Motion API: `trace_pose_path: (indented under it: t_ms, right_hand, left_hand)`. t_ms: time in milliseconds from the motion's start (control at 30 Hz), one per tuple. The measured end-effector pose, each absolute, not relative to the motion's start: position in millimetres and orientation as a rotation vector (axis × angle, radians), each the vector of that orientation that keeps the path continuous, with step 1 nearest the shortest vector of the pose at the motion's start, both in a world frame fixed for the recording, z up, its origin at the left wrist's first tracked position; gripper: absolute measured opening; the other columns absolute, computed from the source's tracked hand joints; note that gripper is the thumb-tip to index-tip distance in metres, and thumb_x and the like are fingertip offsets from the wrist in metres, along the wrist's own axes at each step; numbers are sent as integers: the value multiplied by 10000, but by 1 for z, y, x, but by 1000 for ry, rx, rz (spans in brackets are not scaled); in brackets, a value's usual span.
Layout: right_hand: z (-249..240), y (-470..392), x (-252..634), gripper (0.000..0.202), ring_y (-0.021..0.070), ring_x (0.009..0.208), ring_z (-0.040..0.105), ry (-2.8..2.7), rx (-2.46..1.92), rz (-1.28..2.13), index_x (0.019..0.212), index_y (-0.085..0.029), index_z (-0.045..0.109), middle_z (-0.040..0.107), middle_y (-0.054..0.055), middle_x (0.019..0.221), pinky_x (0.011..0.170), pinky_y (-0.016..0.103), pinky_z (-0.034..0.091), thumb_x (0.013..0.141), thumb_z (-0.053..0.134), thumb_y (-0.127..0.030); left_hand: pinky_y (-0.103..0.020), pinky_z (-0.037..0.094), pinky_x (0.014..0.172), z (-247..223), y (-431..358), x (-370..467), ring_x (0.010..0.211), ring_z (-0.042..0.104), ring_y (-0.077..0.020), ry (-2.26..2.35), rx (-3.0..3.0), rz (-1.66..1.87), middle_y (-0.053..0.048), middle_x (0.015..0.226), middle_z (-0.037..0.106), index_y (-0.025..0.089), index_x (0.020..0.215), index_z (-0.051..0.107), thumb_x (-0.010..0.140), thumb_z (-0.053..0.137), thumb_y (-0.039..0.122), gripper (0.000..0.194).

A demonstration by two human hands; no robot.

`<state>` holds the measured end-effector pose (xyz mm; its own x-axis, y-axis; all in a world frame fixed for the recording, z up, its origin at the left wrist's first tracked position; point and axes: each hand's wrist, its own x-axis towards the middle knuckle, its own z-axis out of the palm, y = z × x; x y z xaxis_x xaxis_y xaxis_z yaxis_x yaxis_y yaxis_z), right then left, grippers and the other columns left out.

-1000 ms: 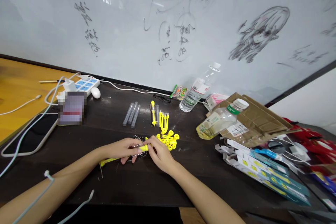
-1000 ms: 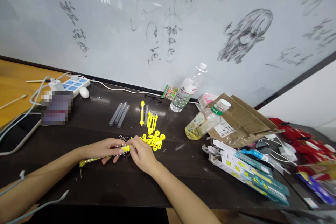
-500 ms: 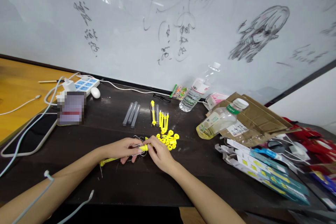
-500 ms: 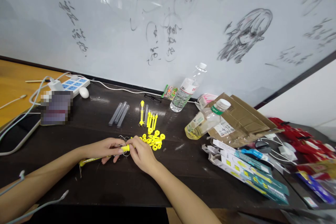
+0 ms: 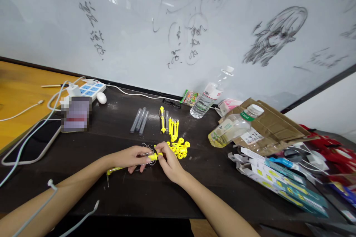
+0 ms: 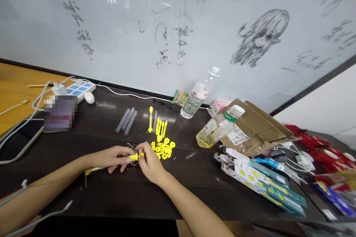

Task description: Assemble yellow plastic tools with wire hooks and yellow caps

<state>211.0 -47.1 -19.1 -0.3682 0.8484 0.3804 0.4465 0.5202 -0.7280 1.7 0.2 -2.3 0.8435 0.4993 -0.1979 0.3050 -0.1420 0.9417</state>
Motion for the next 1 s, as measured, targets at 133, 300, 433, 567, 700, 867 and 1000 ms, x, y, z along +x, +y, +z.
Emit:
trace_pose_path:
  t_ms: [133,300,433,567,700,867,1000]
  right_hand:
    - [-18,-46,212,172,147,717,503,-1970,-1073,735,1056,-220,461,500,10,849,656,263,426,895,418,-175]
    - [-15,-45,211,191,143,675,533,-2010,-1169,784,976,-226,523,538,-10,750,648,261,403,971,334,-254]
    - [-15,-45,210,153,150,684,512,-1974,-1122,800,1040,-221,505,523,-8,757,662,272,406,938,392,-234]
    - [-17,-44,211,166,146,665,493,-1958,-1091,878,1038,-217,510,487,-18,715,646,267,401,950,378,-268]
    - [-17,-44,211,197,137,633,485,-1964,-1130,905,1015,-217,525,479,-26,685,638,264,388,968,344,-279]
    - [-17,-46,212,193,135,647,462,-1922,-1101,823,1074,-220,485,461,-24,739,630,258,379,895,421,-188]
    - [-20,-43,214,115,120,585,439,-1826,-1171,749,974,-215,462,460,-34,723,571,242,360,860,473,-202]
  left_hand:
    - [-151,339,363,-2,0,2,388,471,-55,624,1744,191,0,709,615,171,1001,556,888,453,559,417]
    - [-148,342,365,-3,0,1,387,471,-56,632,1731,196,-1,700,612,170,1054,546,891,453,552,425]
    - [-143,337,356,-3,0,1,383,466,-53,628,1722,188,2,701,608,170,1053,546,892,458,545,418]
    - [-144,336,361,-2,0,2,386,462,-51,626,1728,186,3,702,606,169,1041,548,892,461,539,408]
    - [-145,340,366,-2,0,2,390,469,-54,627,1732,189,1,706,611,165,1046,547,888,467,538,413]
    - [-136,332,358,-1,0,1,383,467,-48,642,1726,187,2,702,617,165,1053,554,893,468,525,403]
    - [-135,335,362,-2,0,2,379,466,-47,647,1722,182,1,699,625,167,1059,557,897,472,512,391]
